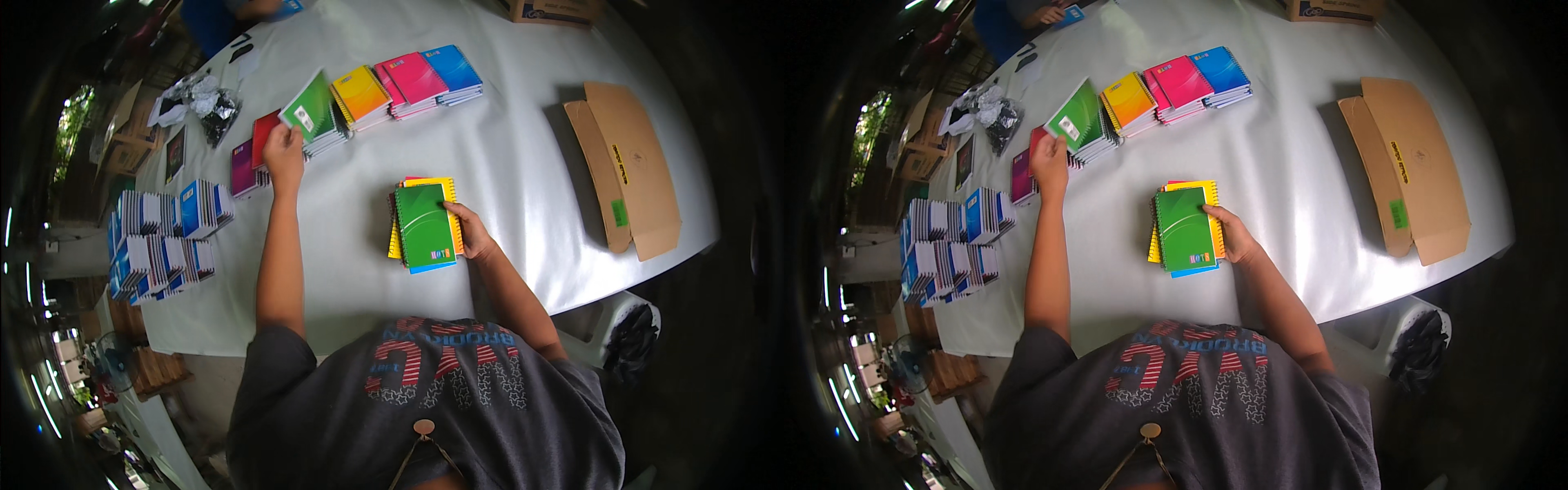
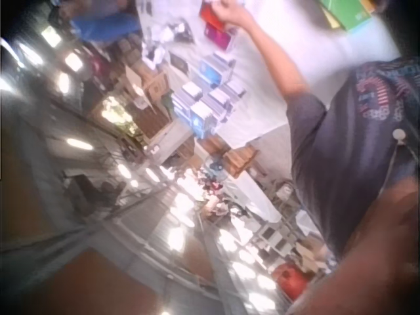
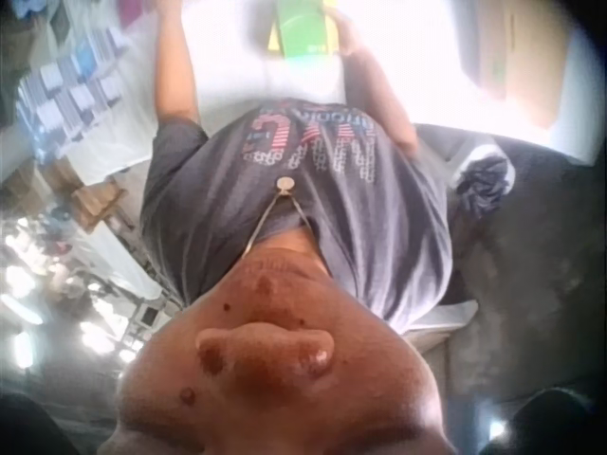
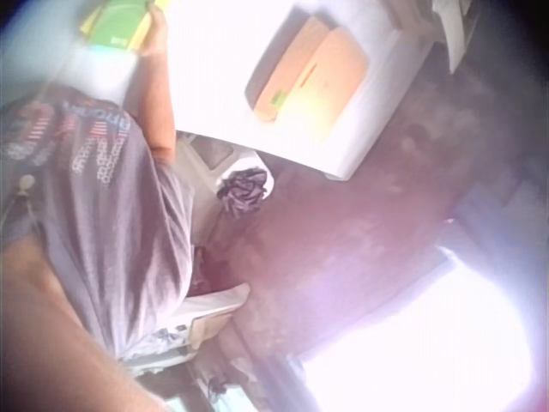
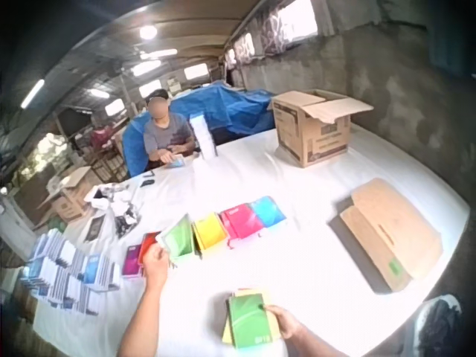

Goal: The person picks up colorful spiral notebooks from different stacks on a table and organizes them into a single larger stack.

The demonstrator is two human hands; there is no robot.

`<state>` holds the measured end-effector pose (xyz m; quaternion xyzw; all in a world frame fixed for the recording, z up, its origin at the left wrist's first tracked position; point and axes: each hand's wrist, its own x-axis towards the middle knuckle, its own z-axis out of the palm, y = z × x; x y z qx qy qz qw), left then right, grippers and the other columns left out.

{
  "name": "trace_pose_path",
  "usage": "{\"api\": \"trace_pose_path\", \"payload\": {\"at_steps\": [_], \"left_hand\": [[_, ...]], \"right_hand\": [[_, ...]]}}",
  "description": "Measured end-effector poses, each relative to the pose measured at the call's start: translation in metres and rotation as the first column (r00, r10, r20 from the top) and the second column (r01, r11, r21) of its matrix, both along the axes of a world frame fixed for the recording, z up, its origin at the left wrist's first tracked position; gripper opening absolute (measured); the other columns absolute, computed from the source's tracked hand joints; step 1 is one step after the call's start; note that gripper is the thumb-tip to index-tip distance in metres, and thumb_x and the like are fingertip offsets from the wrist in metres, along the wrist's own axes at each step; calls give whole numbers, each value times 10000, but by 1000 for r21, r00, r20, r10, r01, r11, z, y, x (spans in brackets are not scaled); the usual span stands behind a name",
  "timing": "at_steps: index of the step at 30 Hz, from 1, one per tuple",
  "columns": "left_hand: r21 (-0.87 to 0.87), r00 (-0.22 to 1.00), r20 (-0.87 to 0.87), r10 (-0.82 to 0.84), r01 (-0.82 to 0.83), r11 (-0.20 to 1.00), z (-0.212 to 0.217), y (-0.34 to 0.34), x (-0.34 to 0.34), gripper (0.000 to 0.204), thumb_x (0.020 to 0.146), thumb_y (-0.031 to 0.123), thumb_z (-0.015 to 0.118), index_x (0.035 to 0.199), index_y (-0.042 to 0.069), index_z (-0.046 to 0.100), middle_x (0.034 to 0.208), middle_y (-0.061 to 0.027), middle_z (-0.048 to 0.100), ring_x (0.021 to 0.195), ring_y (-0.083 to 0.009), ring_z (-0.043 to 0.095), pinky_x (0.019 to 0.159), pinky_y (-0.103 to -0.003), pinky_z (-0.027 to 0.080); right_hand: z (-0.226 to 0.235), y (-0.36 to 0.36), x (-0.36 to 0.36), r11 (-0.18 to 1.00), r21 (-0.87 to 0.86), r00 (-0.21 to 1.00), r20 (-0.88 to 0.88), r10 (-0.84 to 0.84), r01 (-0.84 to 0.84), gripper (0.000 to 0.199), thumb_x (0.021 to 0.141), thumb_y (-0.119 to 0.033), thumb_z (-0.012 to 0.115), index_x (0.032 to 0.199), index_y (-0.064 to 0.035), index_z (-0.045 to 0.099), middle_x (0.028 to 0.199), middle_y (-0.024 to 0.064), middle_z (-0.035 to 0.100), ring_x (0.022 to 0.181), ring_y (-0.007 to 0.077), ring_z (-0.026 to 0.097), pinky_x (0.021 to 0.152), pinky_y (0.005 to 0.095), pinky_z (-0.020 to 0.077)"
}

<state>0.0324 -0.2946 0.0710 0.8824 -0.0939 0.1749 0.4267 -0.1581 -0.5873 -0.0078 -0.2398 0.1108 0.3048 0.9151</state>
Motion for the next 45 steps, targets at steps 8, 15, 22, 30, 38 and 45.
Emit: {"api": "trace_pose_path", "payload": {"at_steps": [8,15,22,30,38,45], "left_hand": [[427,651,3,-759,686,589,0,-90,-105,186,753,52,526,920,51,608,962,-130,617,989,-268,568,872,-358,430],[735,976,125,179,-212,644,-9,36,-13,654,763,149,646,1344,83,353,1387,-171,349,1275,-336,337,1027,-443,300],[693,905,-267,332,-59,718,13,77,-13,442,864,247,544,1291,153,479,1318,-76,482,1166,-256,494,986,-386,359],[773,951,63,301,-237,589,-1,52,-7,619,790,493,561,1172,7,529,1161,-174,578,1032,-312,574,848,-437,450],[896,879,-170,446,-51,440,31,15,25,503,755,393,601,1059,-6,555,1018,-189,635,933,-333,626,782,-424,500],[906,866,-117,487,-107,408,50,-6,31,367,737,331,645,953,34,642,1007,-165,647,958,-324,623,805,-411,501]], "right_hand": [[6,0,-6,997,-73,991,126,49,-40,623,851,-398,548,1284,15,373,1190,164,523,1040,248,573,851,359,513],[15,0,-4,998,-64,999,34,17,-15,557,782,-277,542,1234,32,444,1141,202,560,1004,299,587,879,404,484],[9,-7,-2,995,64,993,-94,-72,78,506,793,-304,525,1151,53,503,1055,184,601,922,286,613,823,396,507],[3,3,-4,999,10,996,81,-46,46,518,813,-220,560,1252,13,415,1142,171,556,1030,280,572,914,400,464],[4,3,-6,996,17,993,80,-85,84,514,826,-232,565,1251,13,412,1148,174,550,1051,277,566,901,396,477],[1,0,-5,998,9,993,100,-63,63,547,815,-241,577,1265,15,400,1173,183,539,1067,298,556,932,417,453]]}}
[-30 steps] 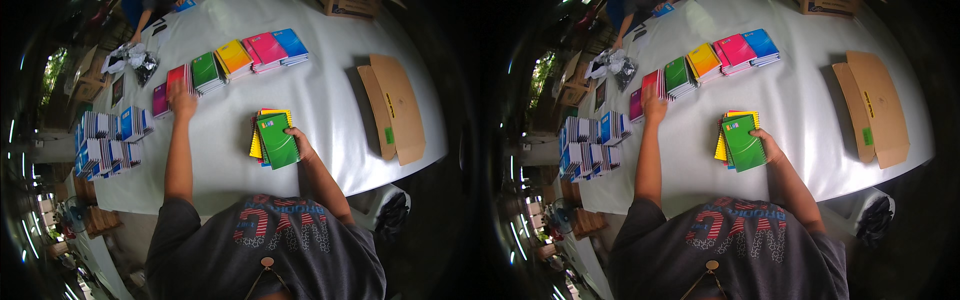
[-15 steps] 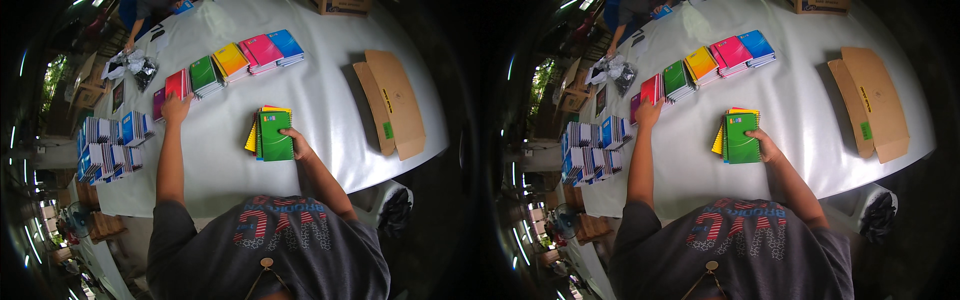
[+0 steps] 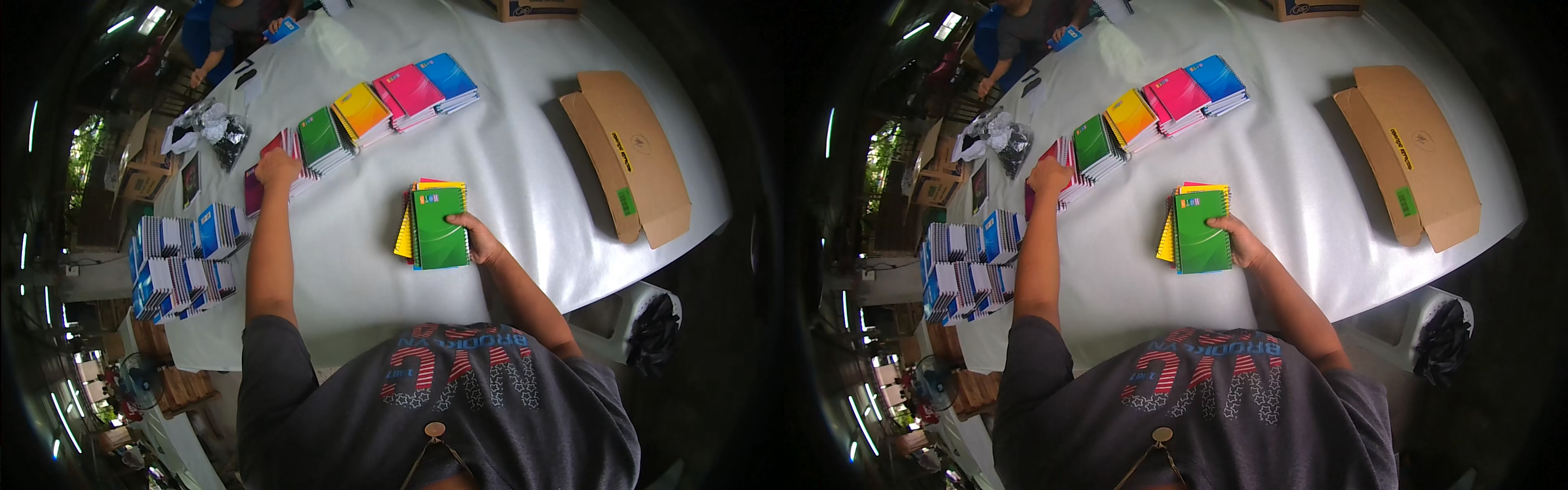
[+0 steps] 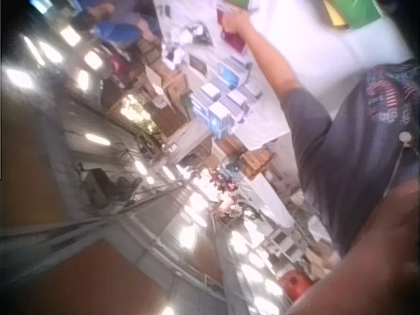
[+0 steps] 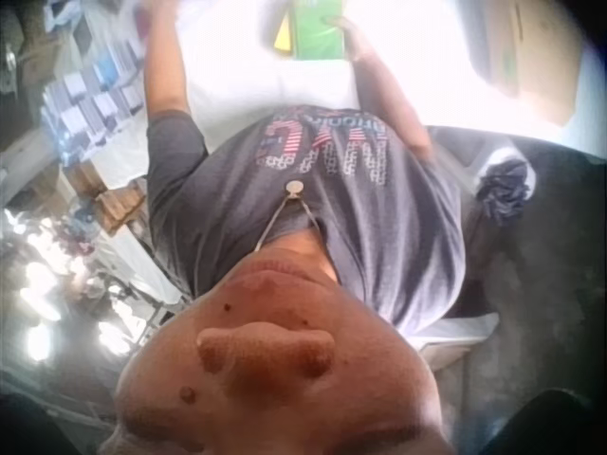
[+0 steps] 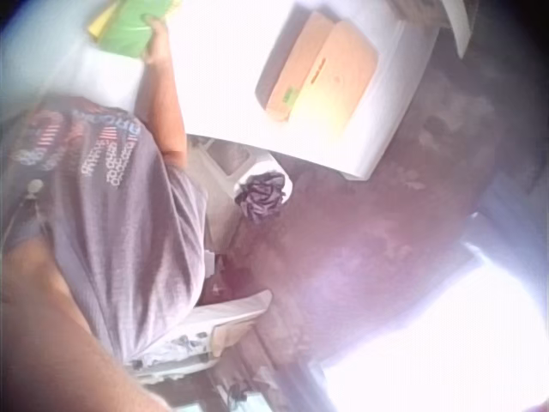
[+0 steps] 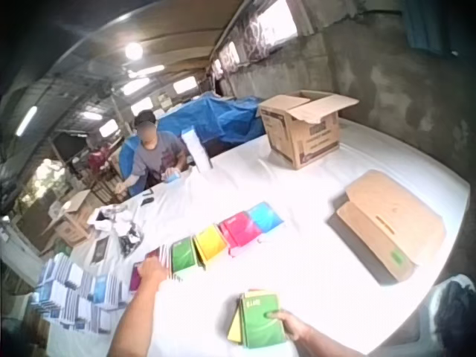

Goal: The person picks up colorful spiral notebooks from different stacks on a table and organizes them into a single larger stack.

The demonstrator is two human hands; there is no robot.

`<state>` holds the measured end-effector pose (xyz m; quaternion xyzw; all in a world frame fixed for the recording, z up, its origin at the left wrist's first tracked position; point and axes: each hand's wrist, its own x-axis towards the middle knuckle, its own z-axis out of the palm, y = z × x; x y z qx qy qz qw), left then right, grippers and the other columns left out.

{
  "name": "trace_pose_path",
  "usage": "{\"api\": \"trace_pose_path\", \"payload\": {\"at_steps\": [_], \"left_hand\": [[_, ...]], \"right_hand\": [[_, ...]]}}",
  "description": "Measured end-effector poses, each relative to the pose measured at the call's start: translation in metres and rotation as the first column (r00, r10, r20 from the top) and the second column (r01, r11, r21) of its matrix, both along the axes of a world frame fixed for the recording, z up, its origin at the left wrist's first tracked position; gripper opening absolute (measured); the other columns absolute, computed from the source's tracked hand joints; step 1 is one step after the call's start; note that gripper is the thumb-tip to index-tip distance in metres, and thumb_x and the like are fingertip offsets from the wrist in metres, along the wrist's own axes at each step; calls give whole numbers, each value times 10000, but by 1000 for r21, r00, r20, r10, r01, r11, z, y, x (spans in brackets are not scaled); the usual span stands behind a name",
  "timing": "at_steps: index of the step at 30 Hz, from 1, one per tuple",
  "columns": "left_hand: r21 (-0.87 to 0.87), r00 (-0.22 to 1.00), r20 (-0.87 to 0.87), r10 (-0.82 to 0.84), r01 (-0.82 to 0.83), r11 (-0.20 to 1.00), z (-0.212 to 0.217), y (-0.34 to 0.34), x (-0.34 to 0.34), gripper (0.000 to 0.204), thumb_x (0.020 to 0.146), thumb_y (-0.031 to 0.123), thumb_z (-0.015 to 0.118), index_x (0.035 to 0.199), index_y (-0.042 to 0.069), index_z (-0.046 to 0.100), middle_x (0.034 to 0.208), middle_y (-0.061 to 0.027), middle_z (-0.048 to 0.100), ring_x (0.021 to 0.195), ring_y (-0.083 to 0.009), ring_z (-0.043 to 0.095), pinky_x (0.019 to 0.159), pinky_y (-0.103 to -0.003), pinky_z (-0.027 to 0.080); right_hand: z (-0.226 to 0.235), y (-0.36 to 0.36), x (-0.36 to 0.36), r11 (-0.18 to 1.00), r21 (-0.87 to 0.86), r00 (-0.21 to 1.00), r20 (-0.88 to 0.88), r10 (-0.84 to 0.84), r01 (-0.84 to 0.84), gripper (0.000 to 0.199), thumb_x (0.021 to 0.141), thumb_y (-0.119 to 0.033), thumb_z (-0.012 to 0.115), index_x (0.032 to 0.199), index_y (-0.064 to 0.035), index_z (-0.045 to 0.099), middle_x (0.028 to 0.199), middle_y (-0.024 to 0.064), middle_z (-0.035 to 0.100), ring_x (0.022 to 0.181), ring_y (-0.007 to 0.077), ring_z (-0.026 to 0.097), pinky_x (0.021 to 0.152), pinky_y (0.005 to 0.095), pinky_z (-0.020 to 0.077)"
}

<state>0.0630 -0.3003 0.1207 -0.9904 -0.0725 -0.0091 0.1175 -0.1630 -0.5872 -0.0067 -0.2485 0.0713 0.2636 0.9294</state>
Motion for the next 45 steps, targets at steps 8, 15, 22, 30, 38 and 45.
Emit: {"api": "trace_pose_path", "payload": {"at_steps": [8,15,22,30,38,45], "left_hand": [[-536,999,33,25,-3,844,18,47,1,307,812,283,583,973,27,635,1016,-159,643,920,-298,630,792,-396,499],[-326,292,427,-856,932,155,-44,-62,-138,318,801,142,548,1096,35,597,1243,-107,532,1207,-228,439,1039,-394,292],[-971,883,120,-454,9,-240,-77,-60,-196,791,738,-13,537,1439,99,188,1435,-169,289,1322,-272,289,1088,-375,209],[-861,935,172,-311,-11,-508,-66,-83,-233,866,662,114,777,1350,41,256,1240,-102,430,1189,-192,408,1000,-338,343],[-875,886,387,-256,265,-406,-94,-97,-244,825,638,134,806,1286,50,303,1131,-70,461,1047,-185,477,913,-335,402],[-905,865,395,-310,308,-293,-119,-95,-239,802,648,231,818,1259,26,340,1153,-93,486,1082,-198,487,930,-341,397]], "right_hand": [[4,6,1,998,25,998,29,62,-62,602,819,-303,592,1289,12,386,1216,192,517,1089,301,547,941,421,445],[18,2,-2,999,43,999,-33,32,-30,678,838,-433,565,1310,11,361,1241,189,503,1109,280,537,940,401,448],[38,2,-5,979,-187,980,196,-45,82,646,722,-146,712,1268,-9,394,1175,118,546,1063,214,551,952,352,427],[47,12,-12,596,-571,574,791,214,564,913,575,-190,848,1306,-45,321,1207,109,467,1164,224,409,1004,371,322],[25,21,-22,666,-567,717,693,68,485,1034,478,-376,894,1266,-17,329,1143,128,487,1070,231,493,925,347,399],[7,24,-26,508,-571,687,724,-57,644,885,482,-430,876,1139,-1,468,1085,119,576,968,204,583,851,318,460]]}}
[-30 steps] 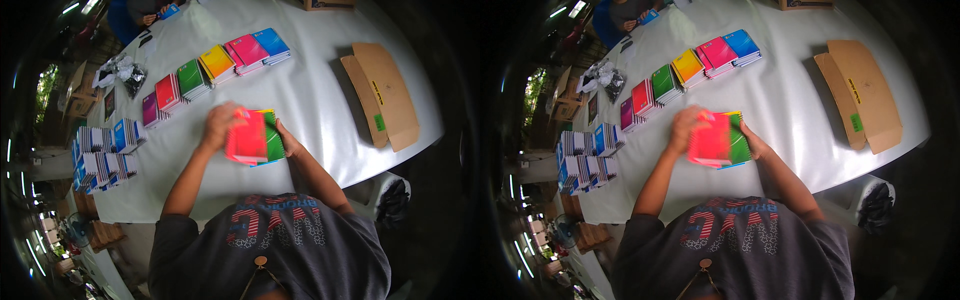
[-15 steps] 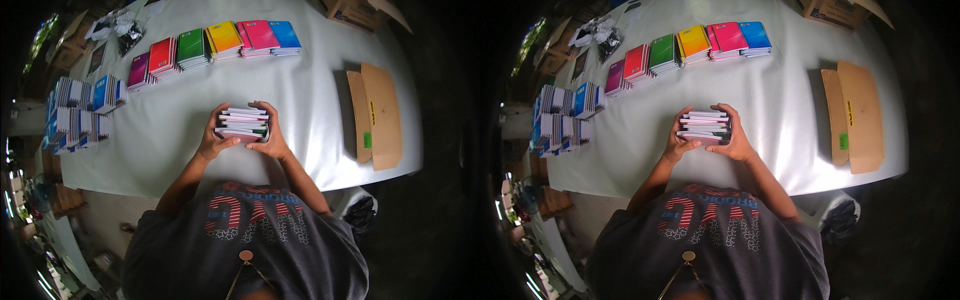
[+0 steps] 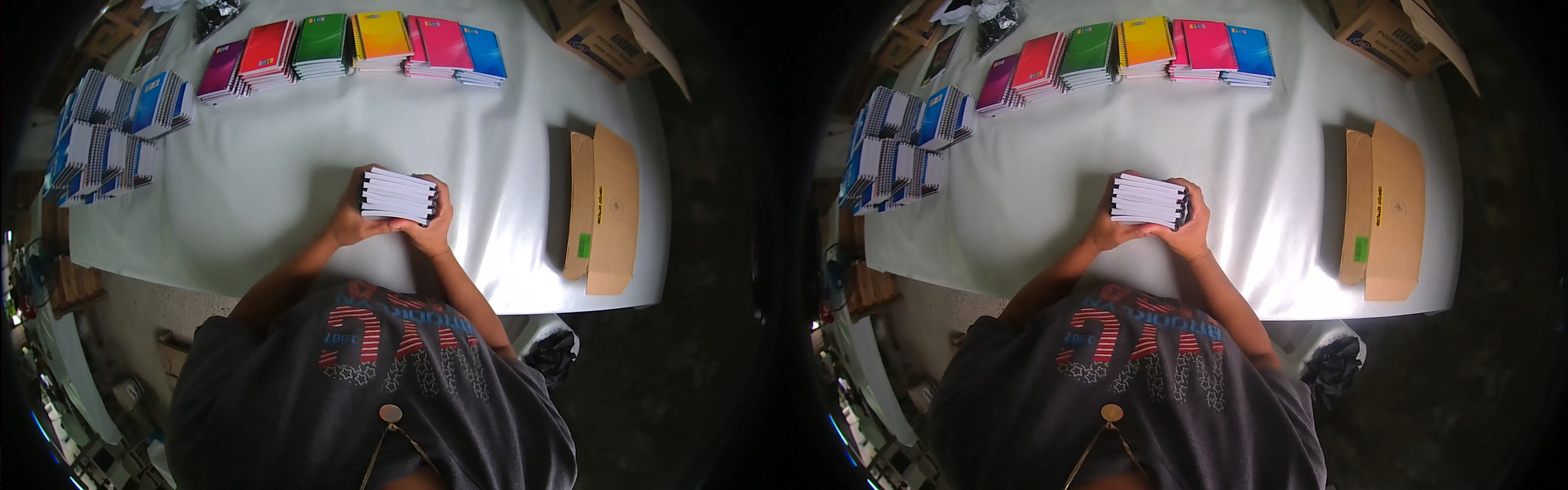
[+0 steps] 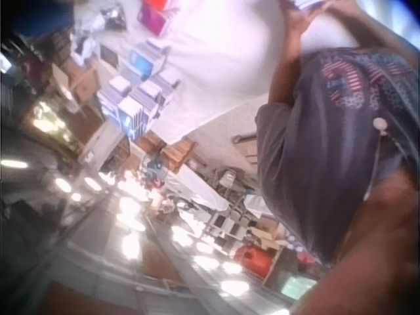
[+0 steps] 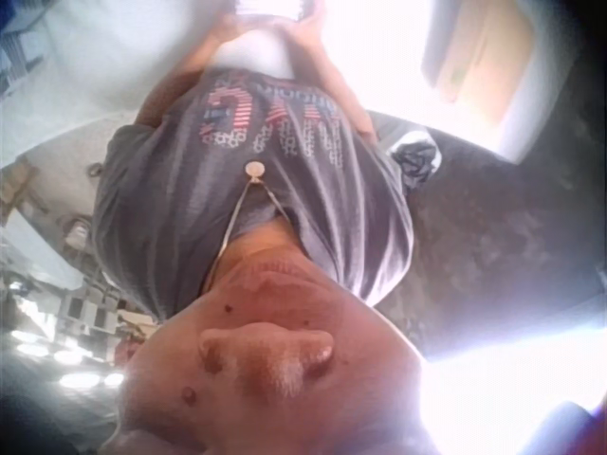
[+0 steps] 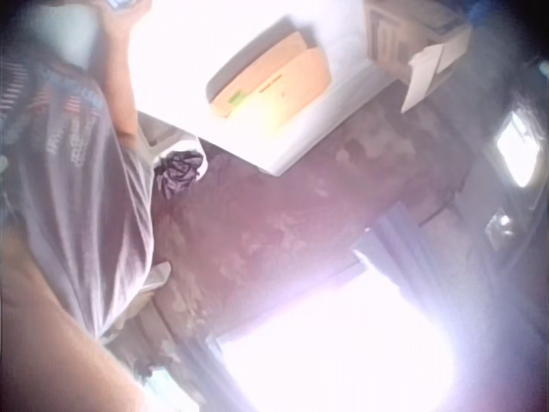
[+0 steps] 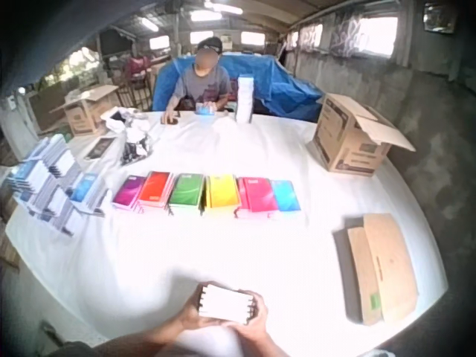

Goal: The person picks up colorful spiral notebooks from different stacks on a table and organizes them into a single larger stack.

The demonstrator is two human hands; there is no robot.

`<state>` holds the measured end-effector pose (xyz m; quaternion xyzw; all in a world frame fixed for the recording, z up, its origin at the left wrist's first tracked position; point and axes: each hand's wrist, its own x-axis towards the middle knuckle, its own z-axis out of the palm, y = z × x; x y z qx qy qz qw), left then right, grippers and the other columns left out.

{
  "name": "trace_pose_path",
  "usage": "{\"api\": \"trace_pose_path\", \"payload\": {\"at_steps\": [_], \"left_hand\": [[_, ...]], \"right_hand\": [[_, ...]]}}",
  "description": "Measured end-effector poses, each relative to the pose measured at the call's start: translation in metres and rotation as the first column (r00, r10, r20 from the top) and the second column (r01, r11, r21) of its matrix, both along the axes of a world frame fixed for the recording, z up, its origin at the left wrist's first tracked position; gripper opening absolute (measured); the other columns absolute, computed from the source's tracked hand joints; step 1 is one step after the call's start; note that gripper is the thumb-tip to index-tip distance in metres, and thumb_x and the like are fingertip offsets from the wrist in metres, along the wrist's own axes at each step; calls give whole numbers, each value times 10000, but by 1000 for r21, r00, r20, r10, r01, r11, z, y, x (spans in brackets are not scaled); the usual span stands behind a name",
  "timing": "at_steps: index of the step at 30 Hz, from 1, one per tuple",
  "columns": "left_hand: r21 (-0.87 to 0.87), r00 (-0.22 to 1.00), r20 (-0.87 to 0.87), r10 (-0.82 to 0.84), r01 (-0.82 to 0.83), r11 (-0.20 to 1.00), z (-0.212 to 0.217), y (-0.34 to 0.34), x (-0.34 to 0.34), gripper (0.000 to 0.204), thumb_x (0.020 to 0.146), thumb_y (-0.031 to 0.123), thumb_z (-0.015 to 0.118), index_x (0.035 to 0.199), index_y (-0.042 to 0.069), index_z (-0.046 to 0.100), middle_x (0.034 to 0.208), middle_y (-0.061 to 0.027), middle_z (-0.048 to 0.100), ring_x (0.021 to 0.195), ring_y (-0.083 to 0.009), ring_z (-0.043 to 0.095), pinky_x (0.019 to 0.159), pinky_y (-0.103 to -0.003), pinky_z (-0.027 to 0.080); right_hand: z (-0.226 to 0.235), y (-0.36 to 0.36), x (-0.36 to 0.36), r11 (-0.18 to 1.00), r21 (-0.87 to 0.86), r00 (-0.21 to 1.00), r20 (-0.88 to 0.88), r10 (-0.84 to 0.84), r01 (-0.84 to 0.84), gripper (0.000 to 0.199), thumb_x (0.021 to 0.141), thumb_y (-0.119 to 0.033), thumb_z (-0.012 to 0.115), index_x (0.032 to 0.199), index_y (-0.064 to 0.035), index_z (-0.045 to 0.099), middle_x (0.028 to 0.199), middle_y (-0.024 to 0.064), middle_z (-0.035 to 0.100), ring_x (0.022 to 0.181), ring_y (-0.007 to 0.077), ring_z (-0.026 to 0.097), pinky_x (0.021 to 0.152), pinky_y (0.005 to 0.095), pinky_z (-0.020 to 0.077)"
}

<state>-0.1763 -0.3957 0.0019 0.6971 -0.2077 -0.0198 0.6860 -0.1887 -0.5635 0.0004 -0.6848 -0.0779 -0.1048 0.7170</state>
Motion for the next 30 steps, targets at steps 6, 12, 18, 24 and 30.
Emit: {"api": "trace_pose_path", "payload": {"at_steps": [6,12,18,24,30], "left_hand": [[117,1000,-17,-11,13,993,-25,7,3,792,582,199,854,1206,22,400,1135,-102,483,1049,-226,502,908,-345,411],[248,999,46,-28,15,969,-21,7,7,782,572,163,849,1203,11,413,1144,-121,485,1054,-249,507,906,-357,421],[216,995,-87,-49,66,974,-30,13,6,663,612,143,830,1154,2,473,1087,-132,549,1032,-255,536,897,-357,431],[29,958,-280,-56,67,997,43,9,5,514,784,299,704,1155,1,510,1099,-106,569,1039,-167,519,916,-342,408],[609,730,454,511,-673,421,42,133,131,461,832,317,623,1172,21,524,1148,-185,570,1067,-316,543,910,-375,427]], "right_hand": [[6,5,-1,997,-8,995,71,75,-75,791,506,-364,884,1097,-12,493,1037,113,603,957,205,594,847,318,470],[-2,-6,-7,968,-249,999,-53,5,-18,677,534,-313,880,1031,-23,524,978,102,630,886,179,623,795,296,493],[1,-7,-3,940,-337,995,-100,18,-51,669,559,-280,872,1055,-5,517,963,101,632,871,182,620,792,292,492],[42,-10,4,912,321,862,-352,365,-255,686,700,-188,735,1255,0,378,1157,111,523,1073,187,509,931,323,401],[20,8,2,823,559,757,-495,426,-98,649,736,-222,700,1254,-13,369,1145,106,517,1054,205,512,921,336,406]]}}
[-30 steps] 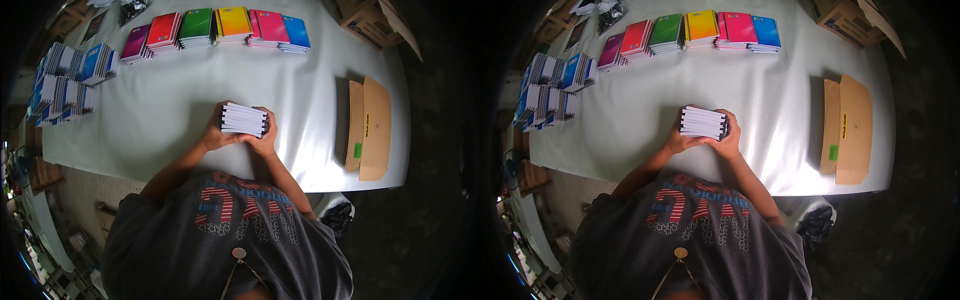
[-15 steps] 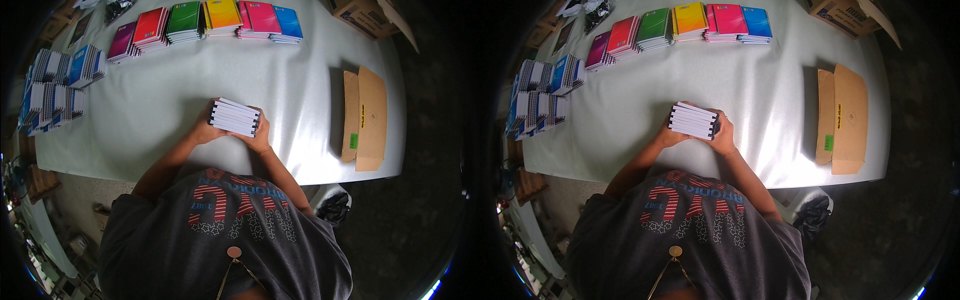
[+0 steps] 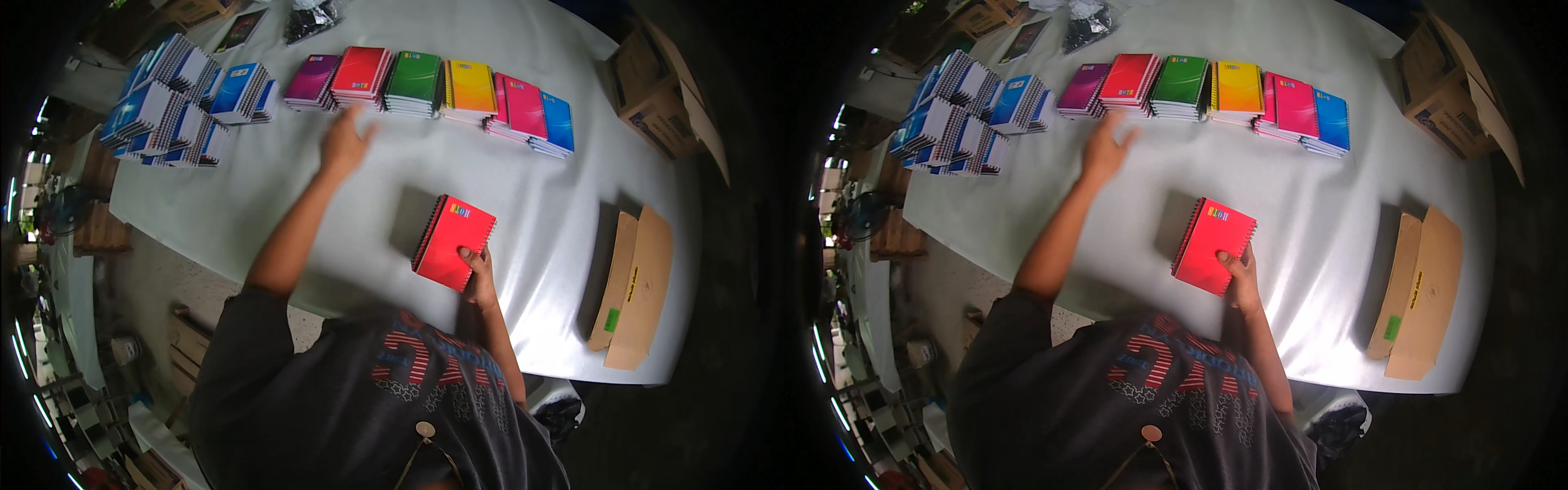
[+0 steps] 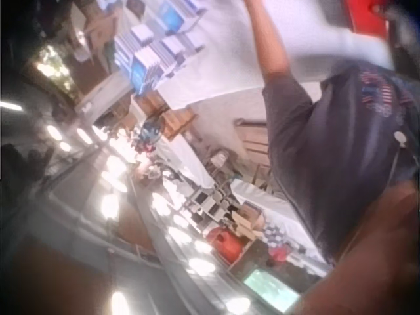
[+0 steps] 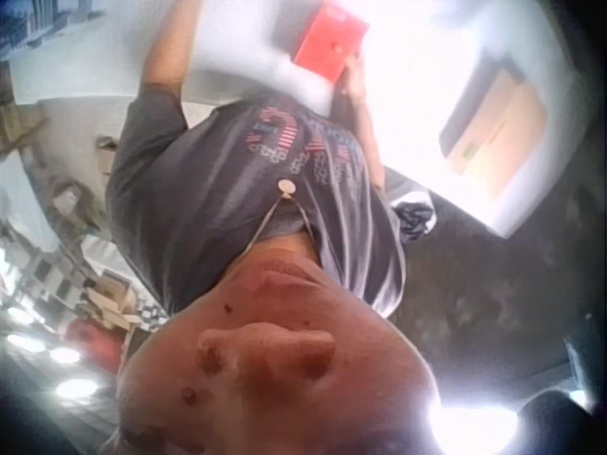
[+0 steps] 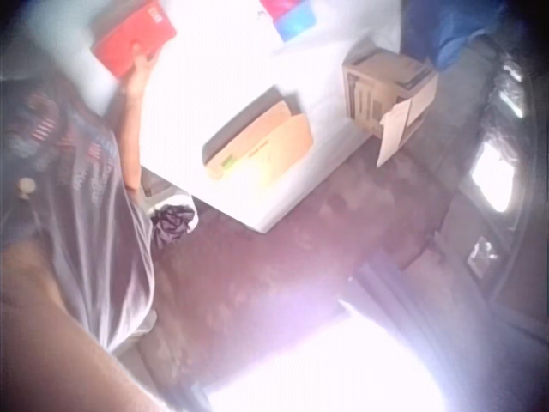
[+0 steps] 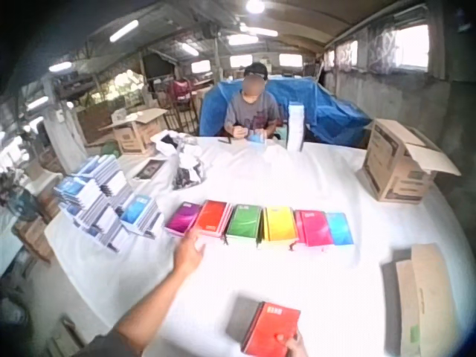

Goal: The person picks up colorful spiral notebooks from different stacks on a table and organizes them into a single larger stack.

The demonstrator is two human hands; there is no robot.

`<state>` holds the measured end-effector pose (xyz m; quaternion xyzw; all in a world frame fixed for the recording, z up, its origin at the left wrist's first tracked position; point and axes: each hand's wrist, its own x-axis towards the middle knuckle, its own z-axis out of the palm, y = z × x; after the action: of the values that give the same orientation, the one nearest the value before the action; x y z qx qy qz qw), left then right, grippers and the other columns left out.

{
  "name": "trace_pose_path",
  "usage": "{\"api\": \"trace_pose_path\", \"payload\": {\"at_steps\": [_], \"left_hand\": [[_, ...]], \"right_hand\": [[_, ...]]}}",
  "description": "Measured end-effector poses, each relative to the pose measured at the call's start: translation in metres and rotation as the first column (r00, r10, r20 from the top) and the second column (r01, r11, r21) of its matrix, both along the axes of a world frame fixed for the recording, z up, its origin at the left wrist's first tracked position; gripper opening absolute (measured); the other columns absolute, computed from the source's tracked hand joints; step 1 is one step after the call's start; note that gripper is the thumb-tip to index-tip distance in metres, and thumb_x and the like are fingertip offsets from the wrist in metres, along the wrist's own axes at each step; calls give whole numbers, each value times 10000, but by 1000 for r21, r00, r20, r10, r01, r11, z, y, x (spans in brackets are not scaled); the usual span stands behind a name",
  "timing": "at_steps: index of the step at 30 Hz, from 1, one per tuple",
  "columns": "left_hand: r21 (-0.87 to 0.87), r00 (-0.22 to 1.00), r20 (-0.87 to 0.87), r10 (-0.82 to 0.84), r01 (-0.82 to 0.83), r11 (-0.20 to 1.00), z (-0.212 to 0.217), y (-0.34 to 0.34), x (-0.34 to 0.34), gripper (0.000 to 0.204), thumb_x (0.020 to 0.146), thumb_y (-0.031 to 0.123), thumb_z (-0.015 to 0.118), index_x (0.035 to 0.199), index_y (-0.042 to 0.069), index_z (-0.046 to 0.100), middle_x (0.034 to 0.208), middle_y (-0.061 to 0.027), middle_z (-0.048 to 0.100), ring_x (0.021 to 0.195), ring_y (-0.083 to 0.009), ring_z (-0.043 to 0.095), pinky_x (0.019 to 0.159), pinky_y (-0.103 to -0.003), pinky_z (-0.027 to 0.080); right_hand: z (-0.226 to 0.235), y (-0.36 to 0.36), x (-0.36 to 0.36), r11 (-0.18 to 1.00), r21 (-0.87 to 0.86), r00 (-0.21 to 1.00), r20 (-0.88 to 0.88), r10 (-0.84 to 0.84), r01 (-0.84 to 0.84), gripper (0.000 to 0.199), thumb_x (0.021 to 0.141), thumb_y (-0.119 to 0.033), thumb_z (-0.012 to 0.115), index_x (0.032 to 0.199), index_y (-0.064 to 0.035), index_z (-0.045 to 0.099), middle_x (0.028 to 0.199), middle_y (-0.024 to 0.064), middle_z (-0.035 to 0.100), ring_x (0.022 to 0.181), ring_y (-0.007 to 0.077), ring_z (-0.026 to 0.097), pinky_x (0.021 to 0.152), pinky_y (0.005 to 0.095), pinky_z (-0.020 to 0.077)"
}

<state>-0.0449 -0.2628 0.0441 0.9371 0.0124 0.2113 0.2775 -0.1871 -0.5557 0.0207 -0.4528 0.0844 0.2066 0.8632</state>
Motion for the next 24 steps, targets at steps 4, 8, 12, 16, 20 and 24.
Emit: {"api": "trace_pose_path", "payload": {"at_steps": [4,8,12,16,20,24], "left_hand": [[291,944,-45,327,-301,908,12,84,66,510,837,331,583,1238,46,449,1214,-200,517,1072,-340,537,890,-426,442],[481,866,-348,359,-164,861,34,111,83,400,806,243,554,1160,58,536,1033,-214,616,954,-383,594,859,-447,458],[-197,984,-74,165,-176,964,69,88,62,273,787,200,571,983,23,636,924,-143,657,848,-314,627,767,-389,489],[-415,839,519,-165,416,809,62,-1,-1,207,712,45,631,917,24,644,881,-67,630,804,-184,590,701,-278,467],[291,644,-8,-765,733,615,17,-84,-89,350,766,93,584,1091,211,635,1219,-43,535,1204,-299,422,1015,-430,303],[261,667,-228,-709,744,616,14,-94,-102,650,745,77,579,1359,215,415,1429,-94,330,1321,-296,279,1075,-426,201]], "right_hand": [[-2,2,7,998,56,999,-20,34,-32,624,757,-240,683,1252,-14,378,1144,112,518,1047,207,521,883,341,441],[-7,-4,13,991,136,994,-106,31,-16,612,772,-260,671,1253,-14,381,1153,120,516,1041,211,534,842,338,476],[0,-9,14,988,136,991,-105,85,-71,649,799,-353,648,1274,-16,361,1179,132,504,1069,220,536,846,353,499],[-7,-11,17,983,103,971,-170,168,-152,712,812,-431,628,1313,-30,319,1224,137,474,1114,228,519,886,386,488],[-3,-11,15,965,227,960,-213,184,-134,776,773,-424,676,1330,-38,297,1244,143,463,1136,245,500,942,398,446],[3,-13,12,977,19,970,-119,211,-210,801,740,-386,715,1328,-37,300,1242,139,466,1139,244,494,943,378,441]]}}
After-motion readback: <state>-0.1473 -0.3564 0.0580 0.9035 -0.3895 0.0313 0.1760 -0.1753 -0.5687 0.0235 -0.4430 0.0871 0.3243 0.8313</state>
